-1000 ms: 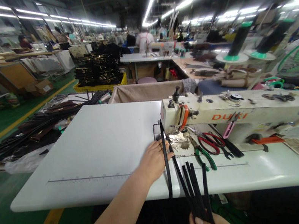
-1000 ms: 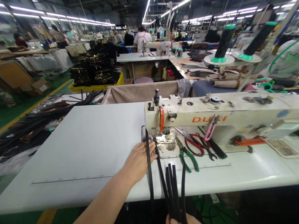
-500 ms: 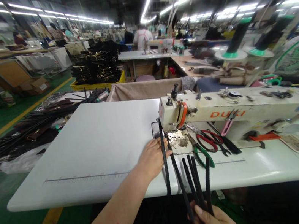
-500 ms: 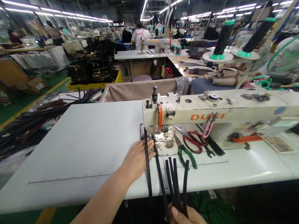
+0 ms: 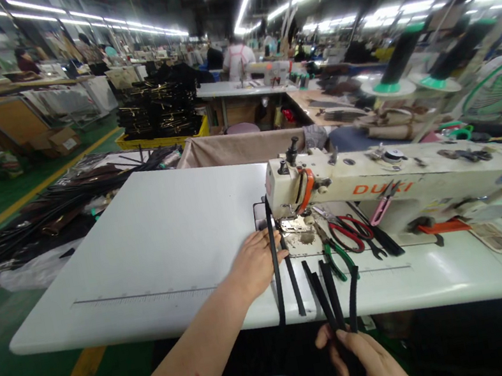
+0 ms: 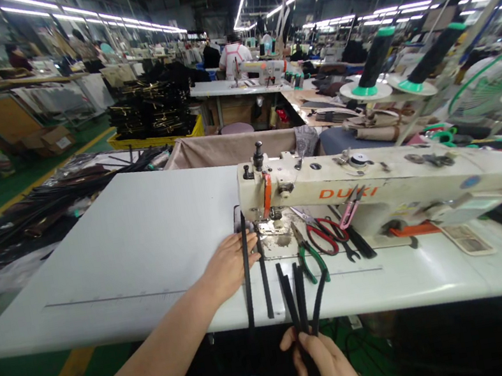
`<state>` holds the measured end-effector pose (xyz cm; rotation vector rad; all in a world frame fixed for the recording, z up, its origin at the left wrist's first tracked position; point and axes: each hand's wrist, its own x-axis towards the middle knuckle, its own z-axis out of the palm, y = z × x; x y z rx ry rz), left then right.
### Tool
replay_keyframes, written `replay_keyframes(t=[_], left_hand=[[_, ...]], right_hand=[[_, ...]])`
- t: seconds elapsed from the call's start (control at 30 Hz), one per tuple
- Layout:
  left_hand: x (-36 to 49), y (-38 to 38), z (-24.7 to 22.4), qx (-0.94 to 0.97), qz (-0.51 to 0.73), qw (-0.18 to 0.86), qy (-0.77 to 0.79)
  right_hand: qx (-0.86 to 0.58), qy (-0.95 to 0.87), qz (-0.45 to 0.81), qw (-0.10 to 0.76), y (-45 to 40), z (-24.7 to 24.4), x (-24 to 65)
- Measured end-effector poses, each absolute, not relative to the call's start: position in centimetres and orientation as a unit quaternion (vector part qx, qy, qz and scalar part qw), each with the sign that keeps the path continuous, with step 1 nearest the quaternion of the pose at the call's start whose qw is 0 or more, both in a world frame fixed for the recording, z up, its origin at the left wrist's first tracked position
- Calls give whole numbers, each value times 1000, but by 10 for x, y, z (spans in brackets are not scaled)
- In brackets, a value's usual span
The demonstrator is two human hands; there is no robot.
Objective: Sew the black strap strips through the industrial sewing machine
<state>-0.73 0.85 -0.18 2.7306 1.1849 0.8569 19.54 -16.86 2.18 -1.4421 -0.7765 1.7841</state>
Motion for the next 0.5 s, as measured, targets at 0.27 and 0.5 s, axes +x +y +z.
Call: replay_keyframes(t=[0.27,0.5], left_hand=[[-7,9,-1,880,276,26,386],[-7,8,1,882,274,29,382]], right_hand=[[-579,-291,646,404,-160,18,186],[-561,-243,655,444,-147,24,177]])
